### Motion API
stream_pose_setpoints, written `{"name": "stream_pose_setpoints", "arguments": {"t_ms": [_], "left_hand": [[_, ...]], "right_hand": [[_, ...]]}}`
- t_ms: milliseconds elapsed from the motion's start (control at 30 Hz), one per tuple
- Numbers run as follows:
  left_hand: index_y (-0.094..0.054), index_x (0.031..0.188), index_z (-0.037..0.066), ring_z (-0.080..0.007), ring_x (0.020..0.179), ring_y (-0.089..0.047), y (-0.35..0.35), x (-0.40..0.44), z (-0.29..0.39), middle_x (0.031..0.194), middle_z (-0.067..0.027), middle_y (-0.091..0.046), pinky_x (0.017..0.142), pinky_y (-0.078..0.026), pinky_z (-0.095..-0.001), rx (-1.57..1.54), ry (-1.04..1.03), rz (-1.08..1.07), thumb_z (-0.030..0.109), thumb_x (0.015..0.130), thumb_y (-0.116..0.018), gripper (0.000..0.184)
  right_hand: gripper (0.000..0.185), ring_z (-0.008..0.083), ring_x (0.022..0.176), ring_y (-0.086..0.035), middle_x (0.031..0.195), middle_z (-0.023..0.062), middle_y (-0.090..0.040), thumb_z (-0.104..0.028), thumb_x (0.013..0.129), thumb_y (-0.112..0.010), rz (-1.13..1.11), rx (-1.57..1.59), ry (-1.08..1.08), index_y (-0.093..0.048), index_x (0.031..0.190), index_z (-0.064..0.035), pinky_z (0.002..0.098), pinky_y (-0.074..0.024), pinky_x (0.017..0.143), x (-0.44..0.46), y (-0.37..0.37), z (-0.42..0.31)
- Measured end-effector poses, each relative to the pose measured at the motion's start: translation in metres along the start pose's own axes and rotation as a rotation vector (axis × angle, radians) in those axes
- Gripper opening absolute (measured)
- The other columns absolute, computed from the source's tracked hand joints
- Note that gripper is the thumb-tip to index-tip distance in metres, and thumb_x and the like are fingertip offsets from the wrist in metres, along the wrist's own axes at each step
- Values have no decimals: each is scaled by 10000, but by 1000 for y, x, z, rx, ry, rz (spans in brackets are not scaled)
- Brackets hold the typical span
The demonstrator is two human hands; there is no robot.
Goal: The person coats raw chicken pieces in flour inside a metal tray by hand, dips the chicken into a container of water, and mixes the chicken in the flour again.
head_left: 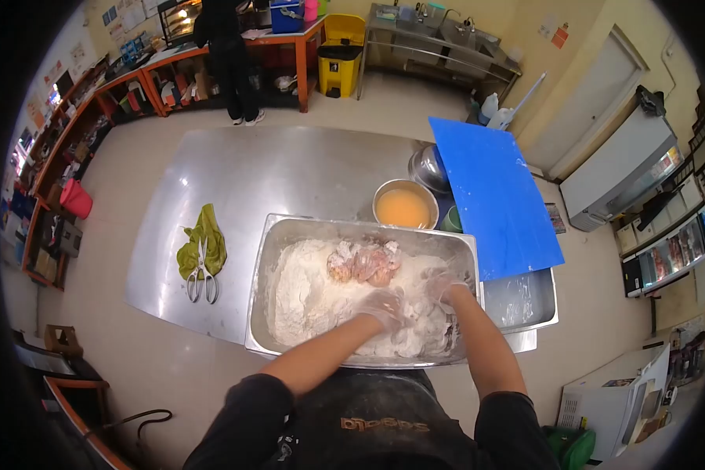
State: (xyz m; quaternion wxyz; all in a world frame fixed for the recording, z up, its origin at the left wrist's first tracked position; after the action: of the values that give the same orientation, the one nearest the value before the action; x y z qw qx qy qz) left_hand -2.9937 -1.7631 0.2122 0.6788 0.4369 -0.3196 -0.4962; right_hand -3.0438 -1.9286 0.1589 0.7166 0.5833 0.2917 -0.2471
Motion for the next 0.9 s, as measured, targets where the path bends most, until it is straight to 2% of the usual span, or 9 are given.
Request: {"name": "stream_pose_setpoints", "arguments": {"t_ms": [67,167,267,433,600,633,700,767,900], "left_hand": [[-660,1072,94,-286,1068,-591,3,10,16,1142,-160,-621,907,-469,-377,-35,202,-442,431,819,-597,426],[-670,1030,63,-279,1022,-624,-37,32,4,1066,-153,-656,858,-489,-384,103,49,-579,298,722,-621,390],[-663,1029,44,-270,1051,-608,-38,19,-18,1098,-176,-638,886,-467,-378,-89,-91,-294,329,750,-617,402],[-624,1145,80,-221,1073,-553,18,-21,-65,1199,-152,-575,893,-444,-329,-519,126,-393,365,851,-568,413],[-633,1120,66,-144,894,-550,-12,-41,-123,986,-63,-618,802,-460,-295,-855,254,-260,353,917,-538,364],[-565,1201,75,-243,980,-558,-26,-40,-133,1085,-147,-593,851,-453,-345,-814,207,-380,343,896,-518,408],[-496,1282,84,-343,1065,-566,-29,-43,-123,1184,-231,-567,899,-446,-394,-778,165,-512,332,876,-499,475],[-505,1250,77,-329,980,-606,6,-35,-91,1047,-204,-628,852,-469,-405,74,216,-646,258,881,-466,413],[-583,1121,59,-271,866,-613,34,-27,-37,943,-171,-636,780,-487,-361,-1,52,-241,195,827,-510,332]], "right_hand": [[387,324,1001,-622,1124,184,-628,-263,788,-551,122,280,-96,-639,1097,-46,370,-475,895,-15,19,1],[353,327,976,-628,1057,187,-648,-250,787,-549,160,502,-135,-654,1039,-26,399,-490,859,-49,45,-8],[320,332,929,-635,974,198,-659,-258,794,-564,268,360,-150,-659,997,-30,422,-503,808,-70,44,-10],[212,323,883,-628,913,184,-655,-200,817,-547,446,431,-301,-634,812,-6,383,-505,788,-135,70,0],[276,354,857,-627,932,193,-646,-267,836,-561,712,1155,-80,-632,958,-29,402,-509,784,-135,58,9],[310,368,832,-631,913,195,-648,-303,842,-571,735,1270,16,-627,995,-40,406,-517,770,-127,53,12],[321,368,856,-630,904,213,-646,-323,853,-569,741,366,72,-624,1026,-58,411,-504,786,-81,3,8],[313,370,872,-630,924,219,-646,-317,850,-566,620,417,-36,-631,1016,-60,413,-500,799,-78,-5,-3],[302,374,904,-627,955,240,-641,-291,834,-555,514,458,-201,-649,977,-42,422,-494,819,-101,23,-21]]}}
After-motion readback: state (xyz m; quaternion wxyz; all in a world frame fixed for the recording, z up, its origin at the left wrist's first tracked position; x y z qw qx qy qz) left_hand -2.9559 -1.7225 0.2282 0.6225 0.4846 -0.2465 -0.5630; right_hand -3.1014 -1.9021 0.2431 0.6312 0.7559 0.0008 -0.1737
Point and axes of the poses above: each hand's wrist, its own x-axis towards the middle knuckle, its own y-axis out of the back of the hand, z = x × y, the point moved 5 cm from there along x, towards the middle knuckle
